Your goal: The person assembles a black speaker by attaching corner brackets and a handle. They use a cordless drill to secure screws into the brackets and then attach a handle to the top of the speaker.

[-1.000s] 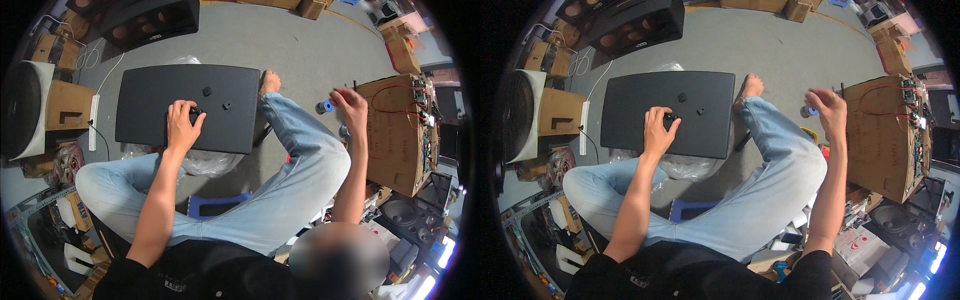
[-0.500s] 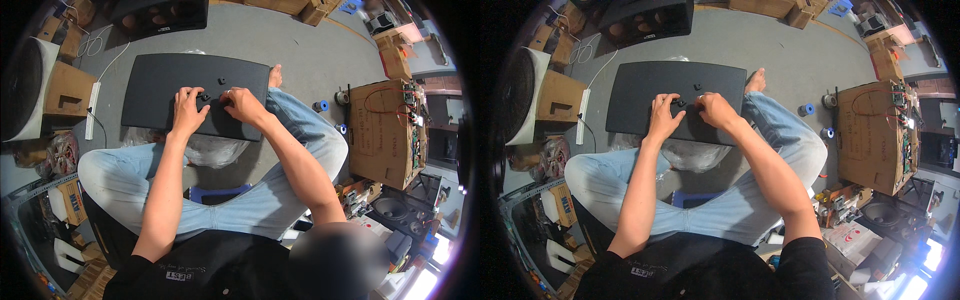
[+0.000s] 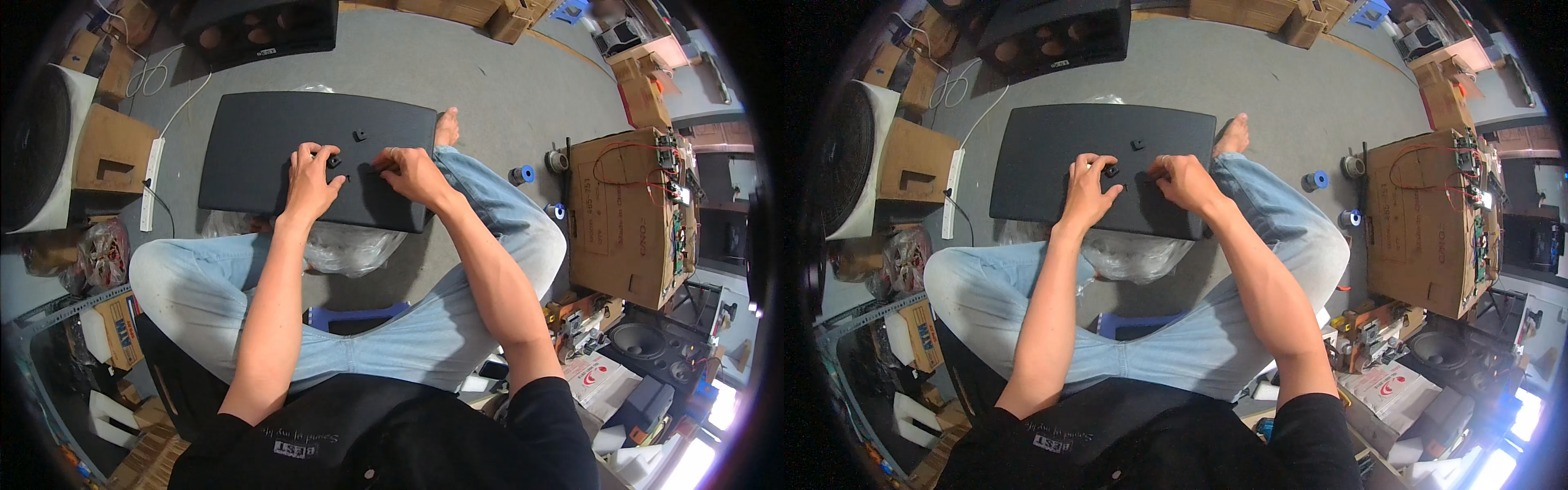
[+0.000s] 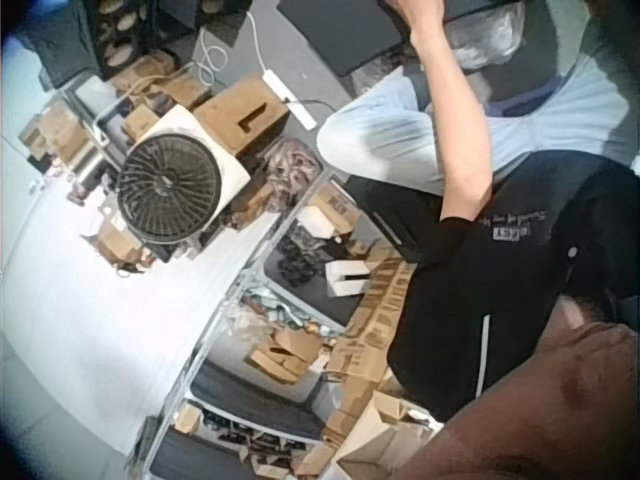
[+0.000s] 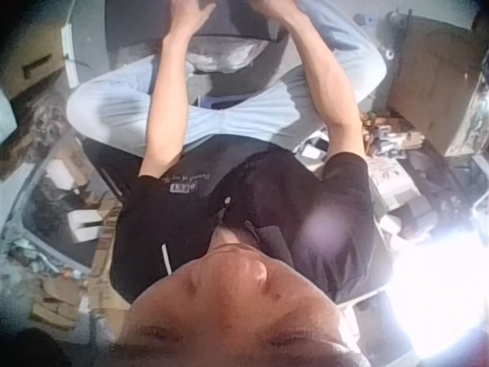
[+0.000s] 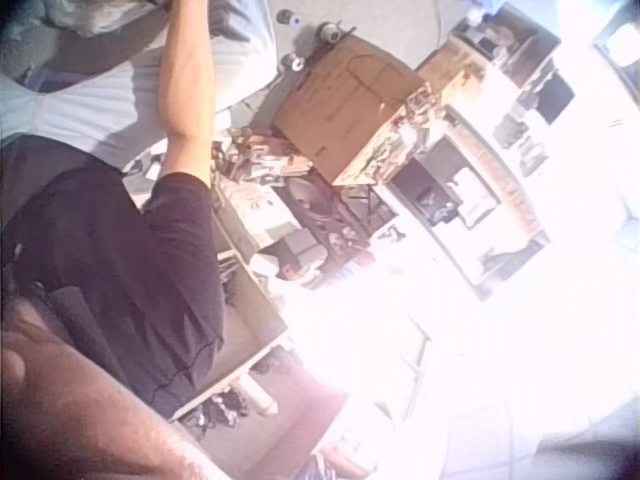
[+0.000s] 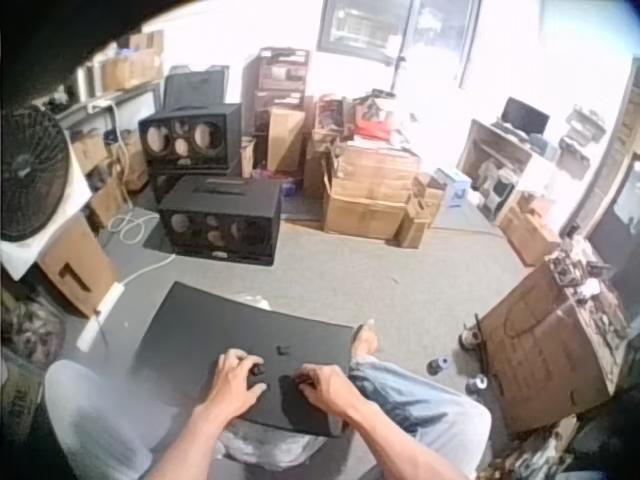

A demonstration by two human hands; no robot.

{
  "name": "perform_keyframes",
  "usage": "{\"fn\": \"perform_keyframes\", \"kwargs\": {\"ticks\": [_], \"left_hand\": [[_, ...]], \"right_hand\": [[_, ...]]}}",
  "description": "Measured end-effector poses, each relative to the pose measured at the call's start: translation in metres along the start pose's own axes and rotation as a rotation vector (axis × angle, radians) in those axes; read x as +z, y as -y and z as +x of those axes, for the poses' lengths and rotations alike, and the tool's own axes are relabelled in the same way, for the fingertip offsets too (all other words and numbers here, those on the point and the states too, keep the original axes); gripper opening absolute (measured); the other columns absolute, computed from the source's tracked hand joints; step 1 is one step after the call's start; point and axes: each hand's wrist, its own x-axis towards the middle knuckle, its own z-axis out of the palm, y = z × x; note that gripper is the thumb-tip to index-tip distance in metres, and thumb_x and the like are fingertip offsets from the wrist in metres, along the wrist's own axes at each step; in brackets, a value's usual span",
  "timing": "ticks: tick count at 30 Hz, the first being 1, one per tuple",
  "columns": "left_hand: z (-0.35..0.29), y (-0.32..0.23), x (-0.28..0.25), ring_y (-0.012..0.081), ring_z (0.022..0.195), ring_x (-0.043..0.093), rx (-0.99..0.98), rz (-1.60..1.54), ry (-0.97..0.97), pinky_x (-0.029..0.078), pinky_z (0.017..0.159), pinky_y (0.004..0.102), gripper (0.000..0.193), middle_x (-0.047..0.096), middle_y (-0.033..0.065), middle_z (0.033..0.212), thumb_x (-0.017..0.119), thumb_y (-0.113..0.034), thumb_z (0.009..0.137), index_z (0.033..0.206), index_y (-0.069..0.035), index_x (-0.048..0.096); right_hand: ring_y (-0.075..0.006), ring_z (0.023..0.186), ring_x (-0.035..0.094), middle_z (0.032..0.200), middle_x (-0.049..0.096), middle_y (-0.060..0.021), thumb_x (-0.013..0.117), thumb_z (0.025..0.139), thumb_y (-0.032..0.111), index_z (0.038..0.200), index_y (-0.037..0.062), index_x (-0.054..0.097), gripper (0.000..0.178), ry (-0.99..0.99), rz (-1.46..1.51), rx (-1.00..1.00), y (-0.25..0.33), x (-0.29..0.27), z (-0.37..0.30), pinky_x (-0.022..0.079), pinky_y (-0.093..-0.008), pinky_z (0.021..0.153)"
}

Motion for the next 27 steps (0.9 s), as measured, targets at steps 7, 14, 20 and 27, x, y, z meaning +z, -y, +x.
{"fn": "perform_keyframes", "kwargs": {"ticks": [7,14,20,27], "left_hand": [[0.001,-0.008,-0.002,0.034,0.129,0.047,0.044,0.068,-0.04,0.041,0.11,0.0473,0.043,0.052,0.0118,0.133,0.08,-0.01,0.084,0.124,-0.013,0.065],[0.0,-0.03,0.005,0.0337,0.134,0.043,0.199,0.046,-0.012,0.036,0.11,0.0505,0.023,0.053,0.0116,0.136,0.08,-0.016,0.085,0.107,-0.014,0.073],[-0.007,-0.033,0.036,0.0341,0.131,0.046,0.257,0.056,-0.071,0.033,0.109,0.0502,0.015,0.057,0.0113,0.131,0.079,-0.018,0.085,0.098,-0.013,0.073],[-0.008,-0.029,0.041,0.0326,0.124,0.05,0.311,0.091,-0.127,0.034,0.106,0.05,0.017,0.059,0.0093,0.124,0.075,-0.019,0.089,0.103,-0.012,0.071]], "right_hand": [[-0.0334,0.097,0.076,0.102,0.077,-0.0212,0.066,0.087,-0.002,0.111,-0.0032,0.073,0.025,-0.051,-0.136,-0.041,0.005,-0.004,-0.001,0.059,-0.0387,0.087],[-0.0365,0.089,0.075,0.092,0.076,-0.0206,0.067,0.087,0.004,0.106,-0.0003,0.075,0.02,-0.151,-0.228,-0.059,0.012,-0.039,-0.011,0.059,-0.0403,0.083],[-0.0177,0.089,0.074,0.096,0.078,-0.0134,0.069,0.095,0.01,0.111,0.0009,0.075,0.019,-0.568,-0.045,-0.03,0.065,-0.134,-0.062,0.057,-0.0332,0.082],[-0.012,0.075,0.065,0.084,0.071,-0.0079,0.061,0.104,0.014,0.106,0.0017,0.07,0.016,-1.274,0.399,0.271,-0.105,-0.127,-0.205,0.05,-0.0272,0.064]]}}
